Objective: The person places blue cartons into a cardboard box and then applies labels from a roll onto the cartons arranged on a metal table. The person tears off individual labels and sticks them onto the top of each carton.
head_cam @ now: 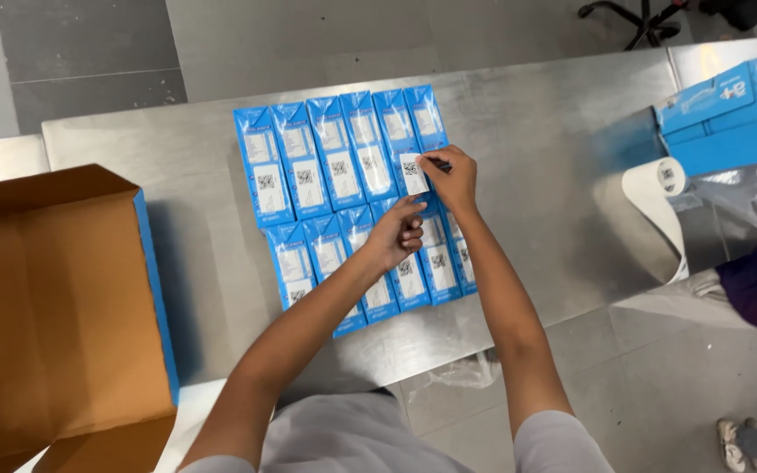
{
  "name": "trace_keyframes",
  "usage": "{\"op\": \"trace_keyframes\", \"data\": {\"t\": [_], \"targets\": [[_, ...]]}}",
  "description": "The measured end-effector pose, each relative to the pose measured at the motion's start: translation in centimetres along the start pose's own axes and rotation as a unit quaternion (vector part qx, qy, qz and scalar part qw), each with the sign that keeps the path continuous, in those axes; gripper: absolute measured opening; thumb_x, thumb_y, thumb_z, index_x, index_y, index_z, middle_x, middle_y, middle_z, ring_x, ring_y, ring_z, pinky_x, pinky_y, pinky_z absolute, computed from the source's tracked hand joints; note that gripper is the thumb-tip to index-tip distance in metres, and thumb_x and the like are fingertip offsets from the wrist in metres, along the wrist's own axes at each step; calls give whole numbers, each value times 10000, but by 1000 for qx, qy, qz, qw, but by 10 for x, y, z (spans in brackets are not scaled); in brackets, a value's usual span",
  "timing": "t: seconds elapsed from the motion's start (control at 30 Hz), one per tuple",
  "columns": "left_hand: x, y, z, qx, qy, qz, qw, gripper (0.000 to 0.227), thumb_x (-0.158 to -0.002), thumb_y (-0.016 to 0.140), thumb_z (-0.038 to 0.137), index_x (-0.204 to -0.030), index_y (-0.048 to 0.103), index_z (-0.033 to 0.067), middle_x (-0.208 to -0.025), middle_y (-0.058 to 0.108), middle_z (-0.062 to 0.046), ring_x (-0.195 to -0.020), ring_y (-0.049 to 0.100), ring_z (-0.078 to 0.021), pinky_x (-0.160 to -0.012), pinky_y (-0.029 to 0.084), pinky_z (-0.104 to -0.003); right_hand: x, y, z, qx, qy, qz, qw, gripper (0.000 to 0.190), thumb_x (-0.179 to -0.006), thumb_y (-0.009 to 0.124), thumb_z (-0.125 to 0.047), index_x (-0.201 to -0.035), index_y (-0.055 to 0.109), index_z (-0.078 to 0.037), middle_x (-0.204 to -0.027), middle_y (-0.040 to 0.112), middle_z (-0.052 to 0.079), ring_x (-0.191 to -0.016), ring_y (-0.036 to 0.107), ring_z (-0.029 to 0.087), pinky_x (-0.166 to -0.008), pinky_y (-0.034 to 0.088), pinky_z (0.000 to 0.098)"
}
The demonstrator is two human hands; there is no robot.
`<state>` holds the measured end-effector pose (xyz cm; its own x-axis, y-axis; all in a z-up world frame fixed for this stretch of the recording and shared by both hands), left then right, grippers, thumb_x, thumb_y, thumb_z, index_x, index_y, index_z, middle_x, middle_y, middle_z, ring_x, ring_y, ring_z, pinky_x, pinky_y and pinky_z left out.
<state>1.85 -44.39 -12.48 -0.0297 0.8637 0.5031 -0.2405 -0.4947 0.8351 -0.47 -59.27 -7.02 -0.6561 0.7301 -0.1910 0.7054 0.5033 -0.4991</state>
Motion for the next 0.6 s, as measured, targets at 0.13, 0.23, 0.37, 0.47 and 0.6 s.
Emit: {"op": "trace_keyframes", "data": {"t": [0.13,0.23,0.37,0.47,0.6], "targets": [[-20,4,5,22,18,12,1000,659,-878,696,148,-1483,436,184,-652,422,35,-471,315,-59,-409,242,-216,-22,3,7,40,-15,-1,999,168,-855,843,-172,-954,816,-38,-850,704,50,-709,665,122,-625,515,264],[-25,1,7,38,16,28,999,676,-881,694,141,-1494,414,190,-653,422,26,-478,322,-66,-419,242,-222,-25,8,8,66,1,3,998,167,-847,852,-177,-957,822,-55,-839,712,47,-690,661,128,-611,507,270],[-31,-1,6,42,19,28,999,682,-892,694,147,-1505,397,186,-653,416,34,-479,318,-57,-418,241,-220,-31,12,17,103,11,10,995,249,-810,878,-240,-946,806,-44,-799,712,52,-654,667,137,-590,525,283],[-31,0,5,49,16,25,998,675,-896,689,148,-1504,399,184,-653,415,34,-477,313,-56,-414,240,-218,-40,14,18,155,22,19,987,391,-759,914,-337,-920,737,-28,-733,706,49,-613,682,145,-570,544,294],[-22,6,11,55,2,39,998,583,-896,657,154,-1445,471,211,-627,432,42,-443,314,-51,-401,238,-206,-47,17,6,259,36,6,965,567,-730,950,-484,-911,638,-45,-666,679,62,-579,672,188,-556,535,331]]}}
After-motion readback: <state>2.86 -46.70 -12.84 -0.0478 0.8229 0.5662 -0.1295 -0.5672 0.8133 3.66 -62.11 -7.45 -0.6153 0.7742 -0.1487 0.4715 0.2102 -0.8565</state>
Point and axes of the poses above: each hand's wrist, its own x-axis away from the middle knuckle, its own y-axis out of the palm, z = x × y, the point moved 5 cm from there along -x, towards the middle knuckle
